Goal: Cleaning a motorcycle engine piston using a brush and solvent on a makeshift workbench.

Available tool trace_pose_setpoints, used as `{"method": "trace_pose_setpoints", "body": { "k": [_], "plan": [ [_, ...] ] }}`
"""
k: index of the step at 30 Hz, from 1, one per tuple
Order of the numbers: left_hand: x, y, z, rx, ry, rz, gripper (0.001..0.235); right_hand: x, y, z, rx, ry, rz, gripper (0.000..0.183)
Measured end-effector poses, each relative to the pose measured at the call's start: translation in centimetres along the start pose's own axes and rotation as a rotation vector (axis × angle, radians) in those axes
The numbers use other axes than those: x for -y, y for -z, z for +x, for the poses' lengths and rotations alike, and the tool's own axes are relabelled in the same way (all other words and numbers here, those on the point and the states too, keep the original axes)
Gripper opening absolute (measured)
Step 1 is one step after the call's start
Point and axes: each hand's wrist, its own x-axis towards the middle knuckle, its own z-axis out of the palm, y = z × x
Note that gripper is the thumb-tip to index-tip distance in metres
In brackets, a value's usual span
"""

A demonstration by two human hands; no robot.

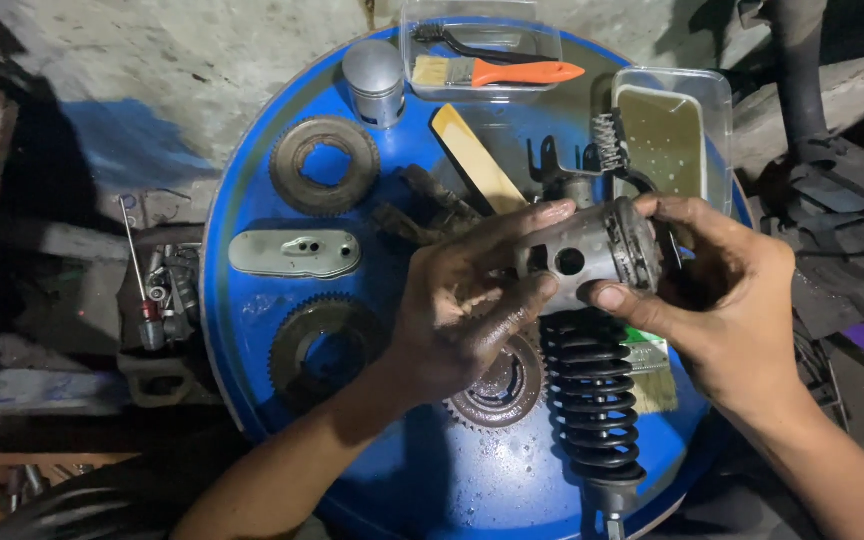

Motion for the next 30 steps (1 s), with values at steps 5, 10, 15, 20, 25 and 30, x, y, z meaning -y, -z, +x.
{"method": "trace_pose_setpoints", "body": {
  "k": [5, 10, 15, 20, 25, 30],
  "plan": [
    [0.3, -0.2, 0.4, -0.058, -0.068, 0.059, 0.041, 0.7, -0.8, -0.4, -0.037, 0.216, -0.132, 0.069],
    [2.0, -0.2, 0.4, -0.078, -0.134, 0.008, 0.042, -0.2, -2.1, -0.9, -0.127, 0.325, -0.224, 0.075],
    [4.9, -0.3, 0.7, -0.121, -0.083, -0.431, 0.044, -0.7, -2.7, -0.5, -0.153, 0.531, -0.284, 0.075],
    [6.1, -0.7, 0.5, -0.158, 0.054, -0.613, 0.057, -1.2, -2.9, -0.7, -0.173, 0.587, -0.396, 0.073],
    [5.7, -0.9, 0.5, -0.152, 0.003, -0.617, 0.056, -0.8, -3.1, -0.7, -0.168, 0.62, -0.377, 0.072],
    [5.6, -1.0, 0.3, -0.149, -0.035, -0.591, 0.054, -0.9, -3.1, -0.6, -0.158, 0.648, -0.369, 0.074]
  ]
}}
